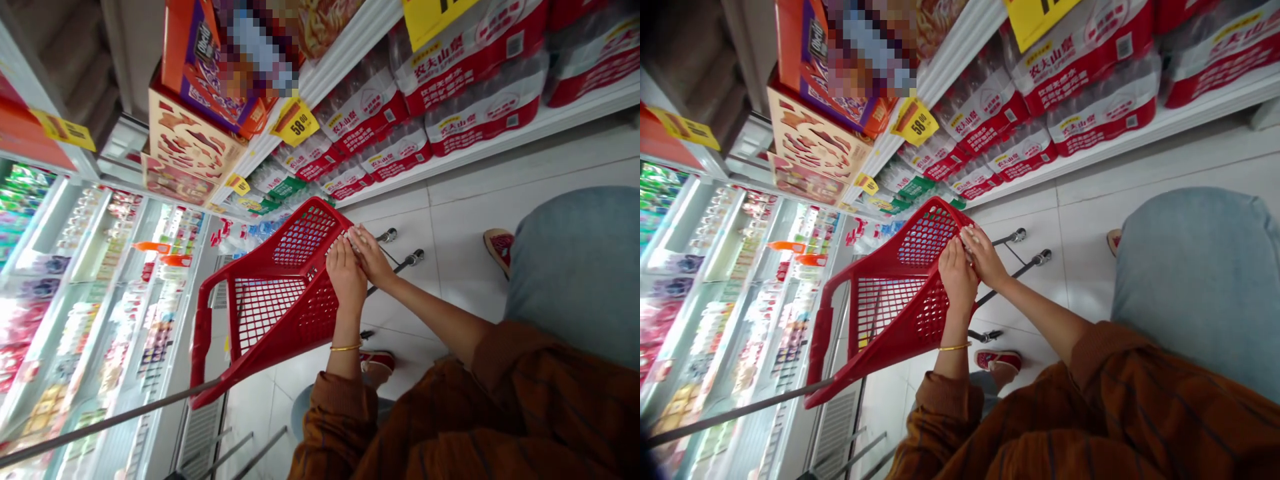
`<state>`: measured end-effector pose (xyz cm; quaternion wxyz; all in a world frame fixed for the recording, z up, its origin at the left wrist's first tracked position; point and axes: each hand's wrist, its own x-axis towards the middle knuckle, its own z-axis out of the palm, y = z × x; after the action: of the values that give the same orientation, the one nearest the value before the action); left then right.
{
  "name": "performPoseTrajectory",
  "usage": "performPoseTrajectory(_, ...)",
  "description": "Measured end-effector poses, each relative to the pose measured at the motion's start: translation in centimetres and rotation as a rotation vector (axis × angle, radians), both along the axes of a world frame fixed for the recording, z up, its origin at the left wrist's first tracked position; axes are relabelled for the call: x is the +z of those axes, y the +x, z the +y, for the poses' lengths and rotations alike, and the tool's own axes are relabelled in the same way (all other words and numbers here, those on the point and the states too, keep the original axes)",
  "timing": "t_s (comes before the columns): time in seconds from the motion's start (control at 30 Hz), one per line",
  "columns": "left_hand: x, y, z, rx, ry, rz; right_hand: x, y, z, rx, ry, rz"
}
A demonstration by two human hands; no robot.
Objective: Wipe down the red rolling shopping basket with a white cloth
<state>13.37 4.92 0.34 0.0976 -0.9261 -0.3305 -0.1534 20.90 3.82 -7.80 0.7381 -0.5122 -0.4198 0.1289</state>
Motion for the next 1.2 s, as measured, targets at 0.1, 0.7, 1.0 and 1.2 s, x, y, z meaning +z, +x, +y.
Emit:
performPoseTrajectory(0.1,-0.1,-0.1,0.0,0.005,0.005,-0.022,-1.2,-0.7,0.3,-0.025,-0.021,0.026)
performPoseTrajectory(0.7,-4.5,0.8,0.3,0.267,0.152,-0.110,-7.8,-3.0,0.0,-0.006,-0.104,0.229)
performPoseTrajectory(1.0,-5.3,0.9,0.5,0.343,0.126,-0.157,-6.6,-3.1,0.0,-0.036,-0.127,0.270)
performPoseTrajectory(1.2,-5.3,1.0,0.2,0.319,0.194,-0.182,-3.9,-1.6,0.5,0.071,0.000,0.189)
